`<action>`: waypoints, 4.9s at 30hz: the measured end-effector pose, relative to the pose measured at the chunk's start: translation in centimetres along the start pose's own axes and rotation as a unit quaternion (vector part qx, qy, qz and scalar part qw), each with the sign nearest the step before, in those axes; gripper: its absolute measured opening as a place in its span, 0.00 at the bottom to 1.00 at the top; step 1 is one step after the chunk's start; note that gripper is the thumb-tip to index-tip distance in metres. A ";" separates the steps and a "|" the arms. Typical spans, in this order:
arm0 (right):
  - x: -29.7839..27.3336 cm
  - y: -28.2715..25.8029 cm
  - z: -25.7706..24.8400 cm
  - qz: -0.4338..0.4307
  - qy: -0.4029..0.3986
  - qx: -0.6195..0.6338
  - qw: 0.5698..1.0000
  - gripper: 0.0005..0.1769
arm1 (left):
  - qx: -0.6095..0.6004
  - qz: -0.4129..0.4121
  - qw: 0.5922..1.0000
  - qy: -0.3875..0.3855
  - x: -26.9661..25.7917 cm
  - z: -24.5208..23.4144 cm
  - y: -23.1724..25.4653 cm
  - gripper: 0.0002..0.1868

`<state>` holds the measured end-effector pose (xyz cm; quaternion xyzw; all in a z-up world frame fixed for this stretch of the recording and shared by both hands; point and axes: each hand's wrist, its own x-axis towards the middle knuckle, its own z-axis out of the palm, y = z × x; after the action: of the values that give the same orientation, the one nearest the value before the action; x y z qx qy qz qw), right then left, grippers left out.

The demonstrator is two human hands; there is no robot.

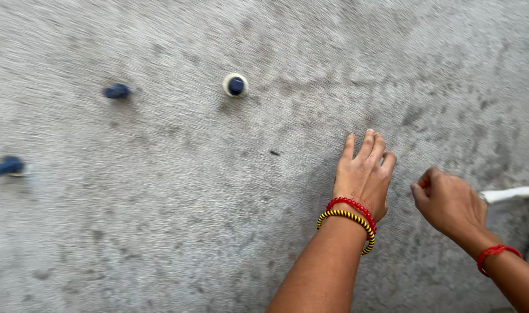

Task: The person moves a plastic-wrapped cylindrical object between wall fixtures, then places a metal cup with sticks on a ledge. They carry a white tub from a basin to a corner shelf and arrange it among other toiletries. Finally, they move a metal pot containing folded clothes to the floor.

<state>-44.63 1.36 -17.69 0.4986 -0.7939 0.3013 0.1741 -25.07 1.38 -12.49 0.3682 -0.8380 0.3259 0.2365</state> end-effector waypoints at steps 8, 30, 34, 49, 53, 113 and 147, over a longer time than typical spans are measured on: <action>0.7 11.3 5.0 0.010 -0.047 -0.041 0.998 0.29 | -0.023 0.048 0.997 -0.056 2.0 4.9 7.2 0.37; 3.6 16.9 11.4 -0.048 -0.017 0.111 0.993 0.21 | -0.028 0.072 0.991 -0.110 5.0 10.9 11.3 0.40; 3.3 15.8 10.4 -0.049 -0.014 0.122 0.991 0.21 | -0.010 0.077 0.989 -0.128 5.0 10.4 11.2 0.39; 3.8 15.8 10.1 -0.001 -0.064 0.109 0.992 0.25 | -0.015 0.074 0.986 -0.147 5.0 10.3 10.9 0.36; 3.3 16.3 10.5 -0.006 -0.041 0.141 0.989 0.24 | 0.004 0.080 0.987 -0.141 4.5 10.6 9.8 0.36; -23.9 -28.7 10.0 -0.575 0.097 0.111 0.805 0.17 | 0.106 -0.208 0.947 -0.220 -42.8 -1.8 -23.9 0.19; -51.8 -55.5 13.7 -0.661 -0.185 0.044 0.726 0.29 | 0.245 -0.536 0.737 -0.330 -78.1 -11.6 -35.5 0.38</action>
<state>28.34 10.23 -41.07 0.9502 -0.2652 0.0466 0.1569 52.33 27.56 -41.09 0.8865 -0.4182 0.1975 -0.0175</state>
